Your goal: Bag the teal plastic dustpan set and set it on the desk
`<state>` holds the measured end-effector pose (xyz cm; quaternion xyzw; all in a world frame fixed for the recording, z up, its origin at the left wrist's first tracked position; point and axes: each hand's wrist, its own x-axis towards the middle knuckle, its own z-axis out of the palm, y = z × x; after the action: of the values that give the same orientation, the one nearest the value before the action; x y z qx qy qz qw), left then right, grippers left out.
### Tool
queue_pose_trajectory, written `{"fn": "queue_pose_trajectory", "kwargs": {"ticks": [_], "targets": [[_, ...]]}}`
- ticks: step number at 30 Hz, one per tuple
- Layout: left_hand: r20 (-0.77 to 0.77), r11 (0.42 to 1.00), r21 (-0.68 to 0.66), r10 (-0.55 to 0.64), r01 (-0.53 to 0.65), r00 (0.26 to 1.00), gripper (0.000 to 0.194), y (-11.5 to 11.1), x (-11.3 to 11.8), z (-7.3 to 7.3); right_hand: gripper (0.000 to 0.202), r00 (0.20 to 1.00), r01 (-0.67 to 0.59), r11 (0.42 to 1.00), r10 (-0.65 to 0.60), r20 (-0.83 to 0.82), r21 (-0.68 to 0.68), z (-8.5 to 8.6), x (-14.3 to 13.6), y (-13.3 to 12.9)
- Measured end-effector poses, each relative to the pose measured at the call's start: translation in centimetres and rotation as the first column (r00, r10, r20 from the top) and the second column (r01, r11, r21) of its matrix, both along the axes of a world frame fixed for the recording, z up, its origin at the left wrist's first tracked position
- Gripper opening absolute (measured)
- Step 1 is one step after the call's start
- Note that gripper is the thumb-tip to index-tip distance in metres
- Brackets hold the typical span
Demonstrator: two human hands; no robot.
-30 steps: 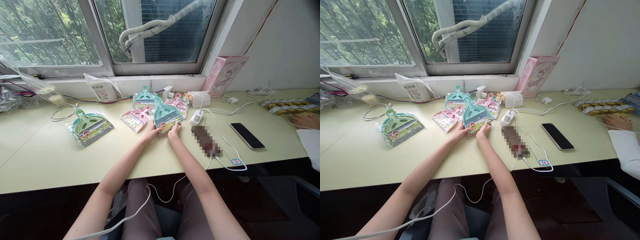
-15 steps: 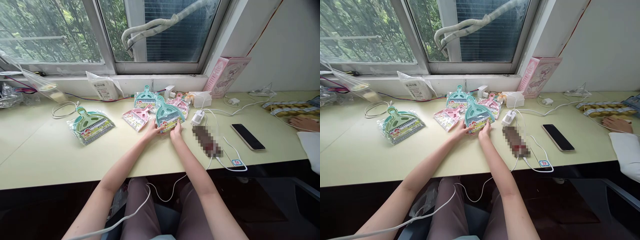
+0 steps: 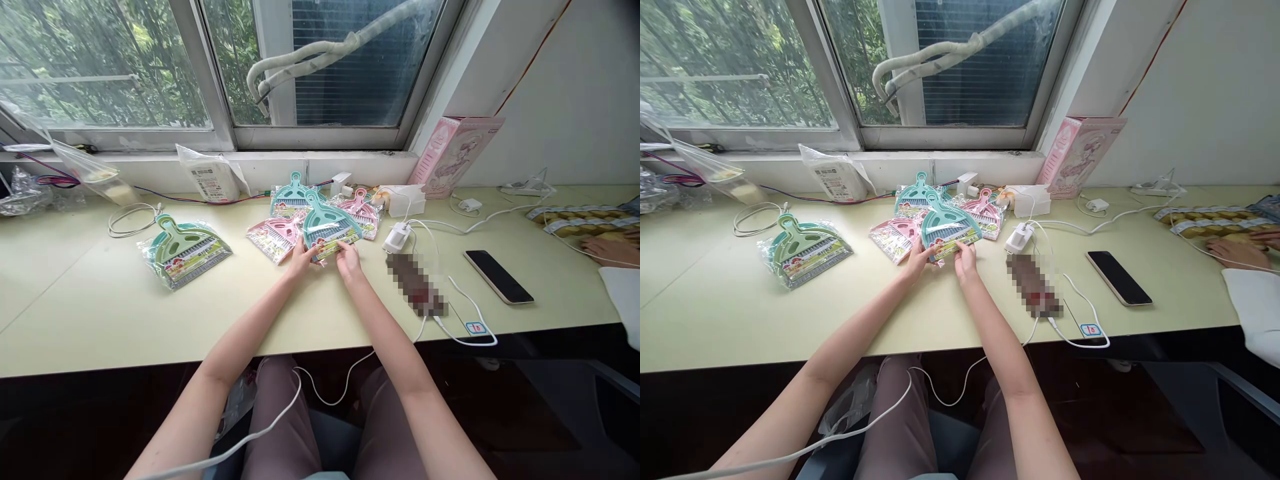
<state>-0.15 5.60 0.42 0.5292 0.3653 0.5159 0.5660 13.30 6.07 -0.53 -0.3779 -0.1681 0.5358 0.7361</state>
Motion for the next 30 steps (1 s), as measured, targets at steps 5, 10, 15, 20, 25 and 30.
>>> {"fn": "queue_pose_trajectory", "kwargs": {"ticks": [5,10,15,20,25,30], "targets": [[-0.041,1.000,-0.004,-0.014,0.013,0.999,0.072,0.4,-0.7,0.4,0.033,0.999,-0.037,0.999,0.036,0.026,0.022,0.6,-0.3,-0.4],[-0.115,0.974,-0.027,-0.226,0.225,0.967,0.071,-0.6,-0.3,0.6,0.039,0.997,-0.023,0.992,0.013,0.079,0.126,1.5,0.2,-0.6],[-0.134,0.901,-0.076,-0.433,0.427,0.891,0.071,-1.5,0.5,0.6,0.042,0.996,0.033,0.979,-0.049,0.074,0.201,2.1,1.2,-0.9],[-0.200,0.861,-0.067,-0.507,0.504,0.839,0.081,-1.5,0.0,1.5,0.043,0.997,0.031,0.978,-0.044,0.058,0.204,2.0,1.5,-0.8],[-0.113,0.778,-0.095,-0.628,0.621,0.770,0.077,0.3,-2.2,1.5,0.044,0.997,-0.066,0.964,0.055,0.052,0.257,2.2,1.7,-0.6],[0.333,0.959,-0.162,-0.167,0.231,0.928,0.081,2.8,-3.7,1.3,0.041,0.955,-0.297,0.923,0.283,0.092,0.244,2.1,1.2,-0.8]]}}
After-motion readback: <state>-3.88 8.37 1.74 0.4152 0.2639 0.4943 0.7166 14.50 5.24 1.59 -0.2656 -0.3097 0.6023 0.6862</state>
